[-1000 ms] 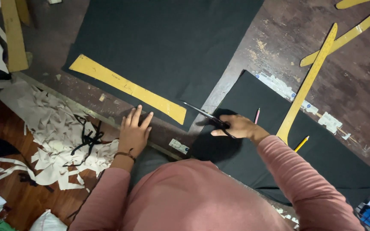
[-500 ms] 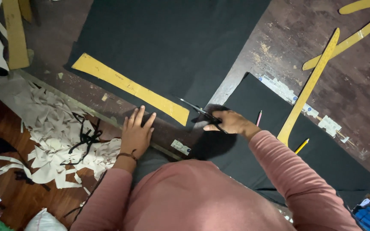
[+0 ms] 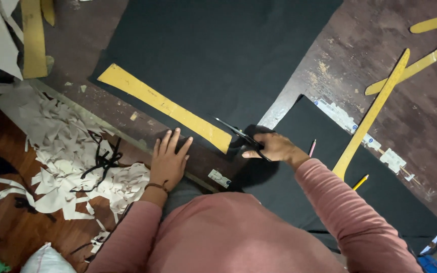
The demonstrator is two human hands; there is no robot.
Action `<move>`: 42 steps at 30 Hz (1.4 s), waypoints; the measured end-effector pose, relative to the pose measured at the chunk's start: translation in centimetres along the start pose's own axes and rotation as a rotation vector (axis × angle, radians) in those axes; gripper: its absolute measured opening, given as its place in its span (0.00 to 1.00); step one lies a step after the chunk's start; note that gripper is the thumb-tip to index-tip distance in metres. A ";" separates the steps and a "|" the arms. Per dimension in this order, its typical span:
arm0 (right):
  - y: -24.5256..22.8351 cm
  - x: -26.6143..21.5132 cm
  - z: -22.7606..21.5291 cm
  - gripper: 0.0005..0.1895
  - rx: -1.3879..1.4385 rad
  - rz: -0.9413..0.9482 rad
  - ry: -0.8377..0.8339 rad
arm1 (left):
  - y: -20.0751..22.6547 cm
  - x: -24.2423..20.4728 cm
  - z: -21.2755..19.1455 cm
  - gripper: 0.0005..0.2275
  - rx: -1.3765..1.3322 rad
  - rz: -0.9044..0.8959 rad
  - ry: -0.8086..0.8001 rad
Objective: The person marks a line on a large piece of black fabric using a yellow pattern and a pencil, then cuts the fabric along the marked line with scissors. They repeat the process by placing the pattern on another section of the fabric and cutting it out.
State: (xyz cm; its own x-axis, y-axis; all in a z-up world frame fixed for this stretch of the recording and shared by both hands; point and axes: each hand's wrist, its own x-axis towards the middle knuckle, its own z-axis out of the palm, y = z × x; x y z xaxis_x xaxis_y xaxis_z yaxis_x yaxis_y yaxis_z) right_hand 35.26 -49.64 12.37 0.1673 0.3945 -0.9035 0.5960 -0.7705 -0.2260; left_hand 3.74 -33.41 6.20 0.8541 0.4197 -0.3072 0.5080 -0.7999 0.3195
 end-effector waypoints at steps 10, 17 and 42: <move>-1.3 1.8 -0.5 0.33 0.014 -0.015 -0.007 | -0.6 0.5 -0.1 0.23 -0.006 0.034 -0.026; -4.9 1.4 -1.6 0.34 -0.004 -0.033 0.001 | -1.0 0.5 0.0 0.23 -0.021 0.046 -0.080; -8.5 6.0 -1.7 0.34 -0.028 -0.058 0.057 | -1.8 0.3 -0.6 0.25 -0.014 0.086 -0.070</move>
State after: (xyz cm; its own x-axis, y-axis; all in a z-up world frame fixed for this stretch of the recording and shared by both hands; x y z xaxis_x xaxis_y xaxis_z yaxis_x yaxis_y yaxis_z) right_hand 32.50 -39.85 9.52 0.1755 0.4669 -0.8667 0.6279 -0.7312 -0.2667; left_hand 3.17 -31.57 6.06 0.8850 0.3180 -0.3400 0.4347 -0.8257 0.3594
